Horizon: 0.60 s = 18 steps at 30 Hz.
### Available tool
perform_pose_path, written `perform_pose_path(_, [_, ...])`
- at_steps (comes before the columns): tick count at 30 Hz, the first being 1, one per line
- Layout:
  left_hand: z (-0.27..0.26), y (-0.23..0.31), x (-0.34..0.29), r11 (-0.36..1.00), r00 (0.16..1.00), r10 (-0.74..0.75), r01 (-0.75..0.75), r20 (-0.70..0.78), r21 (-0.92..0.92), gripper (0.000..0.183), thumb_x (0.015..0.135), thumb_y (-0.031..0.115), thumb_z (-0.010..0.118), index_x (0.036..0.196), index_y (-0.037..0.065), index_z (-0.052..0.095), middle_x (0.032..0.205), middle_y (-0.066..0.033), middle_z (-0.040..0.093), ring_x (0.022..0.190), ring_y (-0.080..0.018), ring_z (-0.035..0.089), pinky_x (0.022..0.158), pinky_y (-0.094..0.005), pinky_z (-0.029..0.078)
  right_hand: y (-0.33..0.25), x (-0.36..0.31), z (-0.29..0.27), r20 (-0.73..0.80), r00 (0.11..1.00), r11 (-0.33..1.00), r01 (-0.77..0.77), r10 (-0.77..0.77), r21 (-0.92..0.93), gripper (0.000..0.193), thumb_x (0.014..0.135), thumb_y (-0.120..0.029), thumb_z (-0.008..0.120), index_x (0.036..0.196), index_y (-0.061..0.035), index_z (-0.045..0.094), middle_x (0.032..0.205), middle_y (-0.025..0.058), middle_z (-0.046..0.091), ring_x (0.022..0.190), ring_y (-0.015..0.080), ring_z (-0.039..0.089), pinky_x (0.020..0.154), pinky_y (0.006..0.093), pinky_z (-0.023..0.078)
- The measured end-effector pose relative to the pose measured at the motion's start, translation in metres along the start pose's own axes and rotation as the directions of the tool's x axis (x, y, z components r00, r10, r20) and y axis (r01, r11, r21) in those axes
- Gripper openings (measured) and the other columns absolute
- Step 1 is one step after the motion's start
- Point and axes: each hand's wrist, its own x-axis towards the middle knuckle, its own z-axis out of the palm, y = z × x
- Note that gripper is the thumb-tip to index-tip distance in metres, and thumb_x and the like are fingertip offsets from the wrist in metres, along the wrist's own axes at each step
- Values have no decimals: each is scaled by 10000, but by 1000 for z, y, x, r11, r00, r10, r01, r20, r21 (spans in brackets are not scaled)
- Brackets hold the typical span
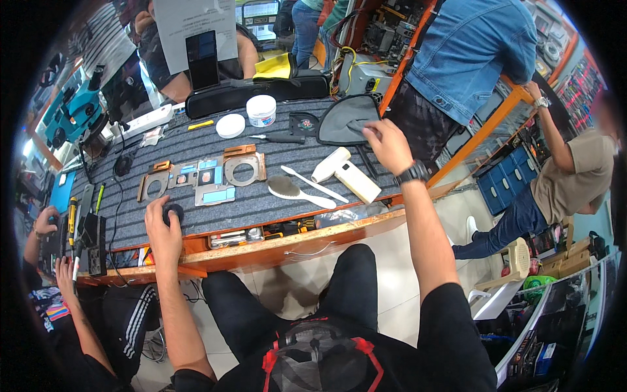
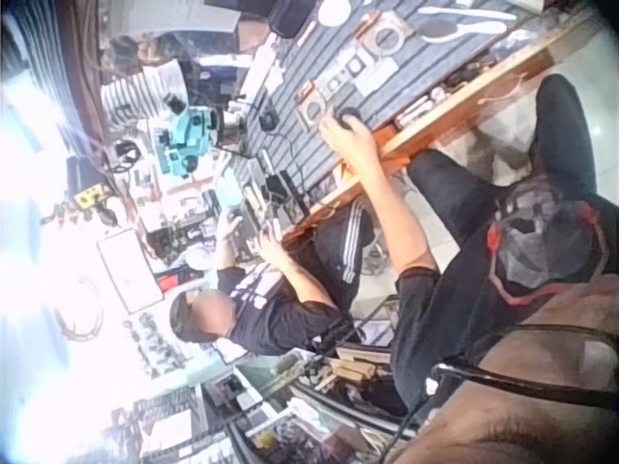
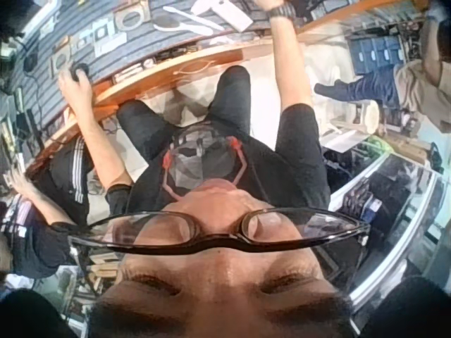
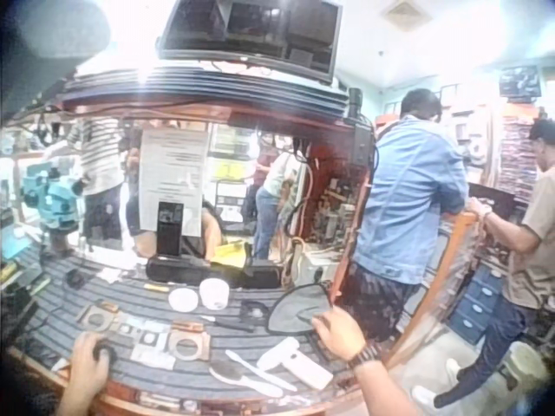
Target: The person cleans a small circular fan component using a brush, a hairdryer, and a cloth. They then place the fan on a workbench and apply lubricant to a motor assembly using a small bottle.
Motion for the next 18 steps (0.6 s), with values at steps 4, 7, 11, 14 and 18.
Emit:
perform_pose_path(4, [-14,10,-3,996,995,-57,51,-80,-75,296,948,73,538,1234,4,574,1237,-159,575,1195,-321,528,1025,-411,399,13,22,25,136,951,901,308,-279,-306,292,904,-297,669,1135,-118,678,1048,124,625,992,329,607,878,433,501])
perform_pose_path(7, [-32,28,-8,988,990,-92,78,-107,-135,275,992,93,518,1244,13,592,1275,-122,581,1187,-258,546,1003,-358,415,36,37,25,124,966,943,250,-228,-219,244,917,-274,662,1090,-101,662,1036,113,644,962,340,614,861,385,500])
perform_pose_path(11, [-46,54,-11,955,996,-25,-1,-84,-297,275,990,100,531,1242,15,601,1284,-104,581,1175,-208,550,979,-332,429,34,49,-13,-149,980,933,-71,131,354,171,983,-227,602,1026,-63,623,958,76,646,865,207,631,792,312,489])
perform_pose_path(14, [-39,96,-6,844,998,51,-63,-37,-532,274,979,104,547,1225,4,615,1254,-104,581,1156,-199,558,969,-331,446,-6,47,-69,-174,961,490,47,217,870,196,1028,-206,550,1108,-27,555,972,25,628,885,96,611,794,275,506])
perform_pose_path(18, [-22,180,9,698,957,274,-126,100,-704,517,924,334,669,1325,18,588,1351,-125,532,1273,-237,506,1063,-385,413,-106,9,-109,81,984,34,-88,156,996,226,1049,-221,471,1163,-39,541,1031,47,634,931,134,644,831,297,530])
